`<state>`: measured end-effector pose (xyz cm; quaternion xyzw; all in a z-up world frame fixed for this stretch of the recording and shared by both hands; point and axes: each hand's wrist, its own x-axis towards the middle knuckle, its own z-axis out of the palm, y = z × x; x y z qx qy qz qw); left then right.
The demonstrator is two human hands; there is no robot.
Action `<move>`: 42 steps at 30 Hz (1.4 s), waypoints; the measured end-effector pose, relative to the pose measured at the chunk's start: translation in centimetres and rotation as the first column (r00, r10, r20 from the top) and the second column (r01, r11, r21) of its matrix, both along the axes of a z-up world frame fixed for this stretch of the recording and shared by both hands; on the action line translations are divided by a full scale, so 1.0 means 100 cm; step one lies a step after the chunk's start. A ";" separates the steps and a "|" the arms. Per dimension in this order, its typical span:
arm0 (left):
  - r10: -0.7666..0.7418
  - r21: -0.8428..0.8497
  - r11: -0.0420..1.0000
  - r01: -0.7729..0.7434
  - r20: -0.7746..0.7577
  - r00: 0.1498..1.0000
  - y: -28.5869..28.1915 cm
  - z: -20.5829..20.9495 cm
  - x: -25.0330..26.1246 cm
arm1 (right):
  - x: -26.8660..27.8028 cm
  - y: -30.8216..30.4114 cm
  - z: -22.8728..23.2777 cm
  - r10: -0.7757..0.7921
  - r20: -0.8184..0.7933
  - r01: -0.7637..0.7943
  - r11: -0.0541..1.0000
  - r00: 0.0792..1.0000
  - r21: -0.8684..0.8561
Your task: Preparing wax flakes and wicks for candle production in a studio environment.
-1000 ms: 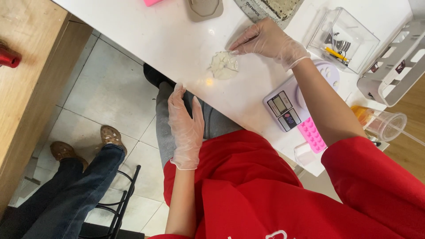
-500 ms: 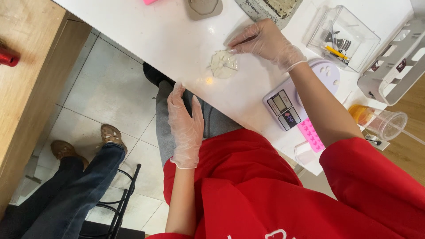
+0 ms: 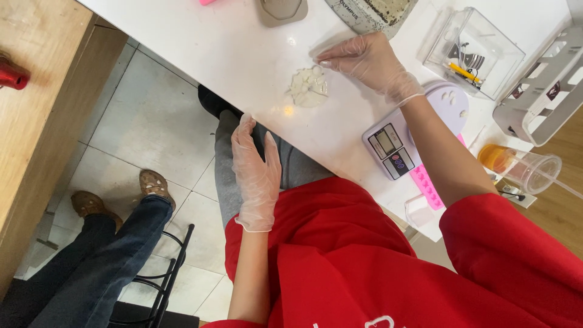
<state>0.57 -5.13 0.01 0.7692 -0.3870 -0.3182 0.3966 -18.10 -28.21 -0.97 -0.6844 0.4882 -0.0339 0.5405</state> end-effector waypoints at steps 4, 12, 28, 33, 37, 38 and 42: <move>0.004 -0.004 1.000 -0.004 -0.013 1.000 0.002 0.001 -0.001 | -0.002 0.002 0.000 0.029 0.008 -0.029 1.000 1.000 -0.009; 0.000 -0.021 1.000 0.000 0.001 1.000 0.002 0.000 -0.001 | -0.001 0.006 0.002 0.030 -0.012 -0.030 1.000 0.999 -0.003; -0.005 -0.004 1.000 0.005 -0.061 0.998 -0.001 -0.002 -0.004 | -0.002 0.022 -0.020 0.007 -0.006 -0.010 0.897 1.000 -0.443; -0.005 0.021 1.000 0.006 -0.035 0.999 0.004 -0.002 -0.005 | 0.000 0.025 -0.018 0.016 -0.017 -0.022 0.899 1.000 -0.437; -0.009 -0.001 1.000 0.009 -0.054 0.999 0.002 -0.003 -0.005 | -0.002 0.021 -0.022 0.036 -0.034 -0.048 0.877 0.999 -0.478; -0.010 -0.008 1.000 0.010 -0.027 1.000 0.003 -0.005 -0.005 | -0.003 0.021 -0.024 0.058 -0.044 -0.072 0.857 0.997 -0.511; -0.018 -0.003 1.000 0.018 -0.019 1.000 0.005 -0.004 -0.006 | -0.003 0.024 -0.021 0.038 -0.048 -0.057 0.876 0.998 -0.479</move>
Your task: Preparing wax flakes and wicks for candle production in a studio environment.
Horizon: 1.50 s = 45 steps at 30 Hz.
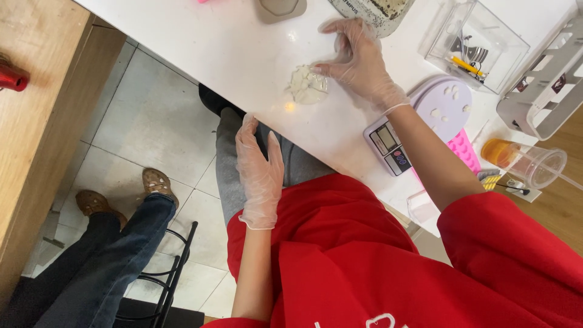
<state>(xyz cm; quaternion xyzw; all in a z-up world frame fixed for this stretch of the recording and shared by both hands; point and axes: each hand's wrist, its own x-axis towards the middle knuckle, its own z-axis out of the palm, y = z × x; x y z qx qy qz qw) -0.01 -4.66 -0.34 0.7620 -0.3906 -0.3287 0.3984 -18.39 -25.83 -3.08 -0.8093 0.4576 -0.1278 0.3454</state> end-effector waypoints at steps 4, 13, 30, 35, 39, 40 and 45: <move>0.005 0.007 1.000 -0.005 -0.006 1.000 -0.001 0.000 0.000 | -0.001 -0.001 -0.003 -0.011 0.009 0.011 1.000 1.000 0.019; 0.007 -0.013 1.000 -0.007 0.005 1.000 0.001 -0.001 0.000 | -0.002 0.000 -0.008 -0.041 0.052 0.038 0.998 0.998 0.055; -0.046 -0.052 0.998 0.045 -0.030 0.998 0.017 0.028 -0.001 | -0.134 0.058 0.075 -0.683 0.410 0.554 0.730 0.604 0.399; -0.068 -0.032 0.997 0.068 0.015 0.998 0.028 0.031 -0.011 | -0.234 0.098 0.060 -0.810 0.146 0.780 0.586 0.567 0.220; -0.084 -0.047 0.995 0.088 0.072 0.994 0.030 0.039 -0.021 | -0.225 0.112 0.065 -0.759 0.053 0.755 0.651 0.649 0.084; -0.086 -0.039 0.995 0.089 0.084 0.993 0.031 0.041 -0.022 | -0.214 0.109 0.073 -0.703 -0.017 0.703 0.711 0.711 -0.004; -0.081 -0.103 0.991 0.089 0.076 0.994 0.045 0.039 -0.025 | -0.189 0.106 0.077 -0.609 -0.167 0.601 0.793 0.775 -0.101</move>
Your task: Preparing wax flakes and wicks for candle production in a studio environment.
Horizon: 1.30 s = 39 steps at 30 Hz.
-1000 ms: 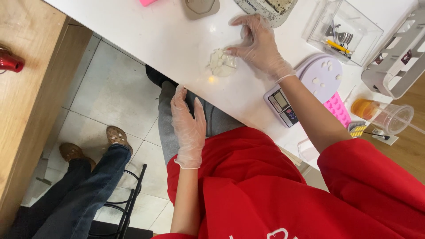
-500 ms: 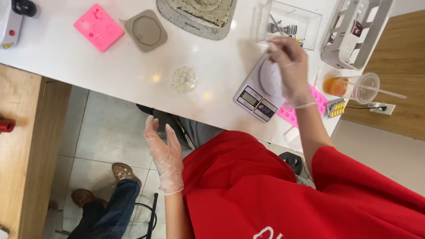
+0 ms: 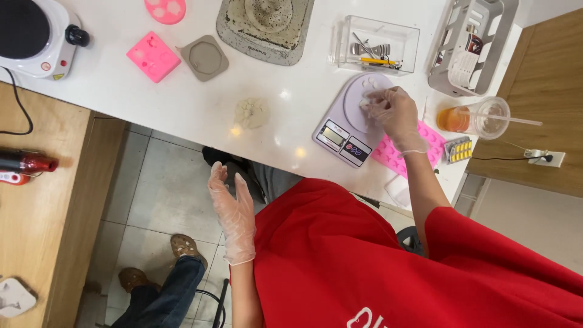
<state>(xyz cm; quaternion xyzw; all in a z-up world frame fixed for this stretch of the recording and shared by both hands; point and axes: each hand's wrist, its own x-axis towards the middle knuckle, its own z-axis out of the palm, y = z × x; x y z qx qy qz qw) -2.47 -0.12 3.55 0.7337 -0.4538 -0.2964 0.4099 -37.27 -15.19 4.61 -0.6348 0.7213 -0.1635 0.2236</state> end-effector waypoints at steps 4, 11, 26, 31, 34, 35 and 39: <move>0.073 -0.024 0.997 -0.074 -0.021 0.997 0.012 -0.005 0.005 | -0.010 0.000 -0.024 -0.064 0.118 0.061 0.998 0.991 0.033; 0.131 -0.032 0.991 -0.133 -0.049 0.990 0.029 -0.017 0.009 | -0.008 -0.005 -0.020 -0.102 0.221 0.083 0.992 0.970 0.091; 0.129 -0.060 0.989 -0.134 -0.078 0.989 0.034 0.005 0.015 | 0.087 -0.005 -0.054 -0.123 0.671 0.002 0.984 0.731 0.178; 0.159 -0.032 0.986 -0.162 -0.089 0.983 0.037 0.002 0.020 | 0.144 -0.019 -0.074 -0.235 0.691 -0.009 0.944 0.683 0.331; 0.171 -0.006 0.985 -0.173 -0.107 0.979 0.037 0.001 0.023 | 0.166 -0.032 -0.083 -0.293 0.655 0.003 0.914 0.696 0.407; 0.175 0.010 0.985 -0.175 -0.119 0.977 0.037 0.000 0.024 | 0.171 -0.036 -0.087 -0.292 0.635 -0.005 0.906 0.715 0.422; 0.190 0.033 0.982 -0.187 -0.128 0.973 0.036 0.000 0.024 | 0.171 -0.054 -0.096 -0.249 0.633 -0.059 0.904 0.733 0.423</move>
